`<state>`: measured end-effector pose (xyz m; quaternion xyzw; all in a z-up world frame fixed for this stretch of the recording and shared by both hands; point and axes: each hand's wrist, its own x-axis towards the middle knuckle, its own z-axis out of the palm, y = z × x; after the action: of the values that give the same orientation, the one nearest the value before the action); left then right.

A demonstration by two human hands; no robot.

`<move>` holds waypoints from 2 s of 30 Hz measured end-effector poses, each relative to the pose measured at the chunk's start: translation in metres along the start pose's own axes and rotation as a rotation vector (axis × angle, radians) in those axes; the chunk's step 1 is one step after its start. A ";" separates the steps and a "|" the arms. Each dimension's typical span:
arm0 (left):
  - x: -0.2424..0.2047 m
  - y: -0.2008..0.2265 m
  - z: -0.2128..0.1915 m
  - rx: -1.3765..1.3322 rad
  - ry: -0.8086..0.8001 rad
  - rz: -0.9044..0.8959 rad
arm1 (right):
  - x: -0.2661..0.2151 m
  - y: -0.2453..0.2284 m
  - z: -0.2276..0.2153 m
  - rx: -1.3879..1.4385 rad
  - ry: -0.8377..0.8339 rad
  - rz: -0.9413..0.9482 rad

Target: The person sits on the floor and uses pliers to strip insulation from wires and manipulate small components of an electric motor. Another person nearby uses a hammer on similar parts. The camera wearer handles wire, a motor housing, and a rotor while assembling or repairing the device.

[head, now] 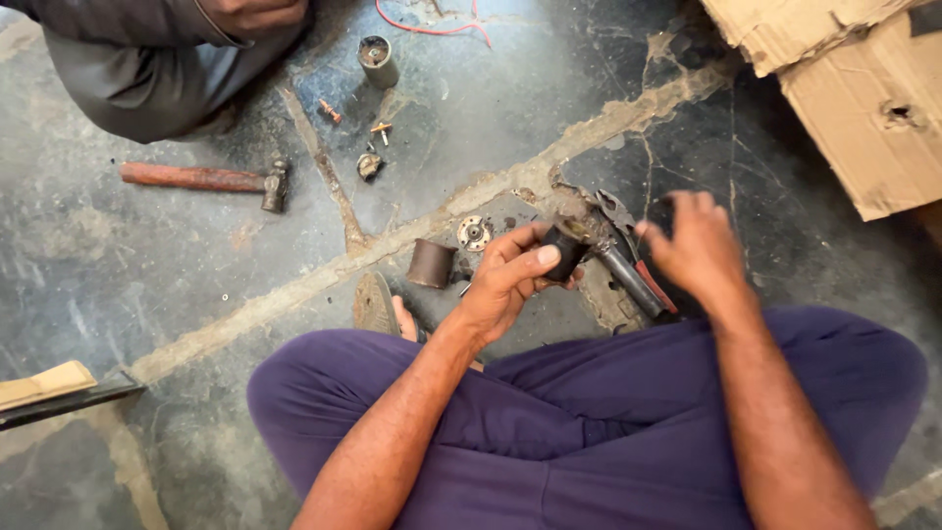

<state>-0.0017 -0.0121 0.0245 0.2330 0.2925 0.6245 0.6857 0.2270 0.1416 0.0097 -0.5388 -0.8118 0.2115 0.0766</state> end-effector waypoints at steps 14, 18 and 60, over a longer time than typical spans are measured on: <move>-0.022 0.008 0.003 -0.571 -0.194 -0.012 | -0.008 0.005 0.018 -0.280 -0.283 0.126; -0.026 0.005 0.004 -0.631 -0.197 -0.027 | -0.008 0.002 0.014 -0.271 -0.304 0.143; 0.003 0.013 -0.019 -0.281 0.184 -0.006 | -0.054 -0.069 0.017 0.795 -0.420 -0.058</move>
<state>-0.0240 -0.0085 0.0194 0.0755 0.2645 0.6758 0.6838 0.1855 0.0656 0.0297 -0.3899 -0.6804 0.6094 0.1171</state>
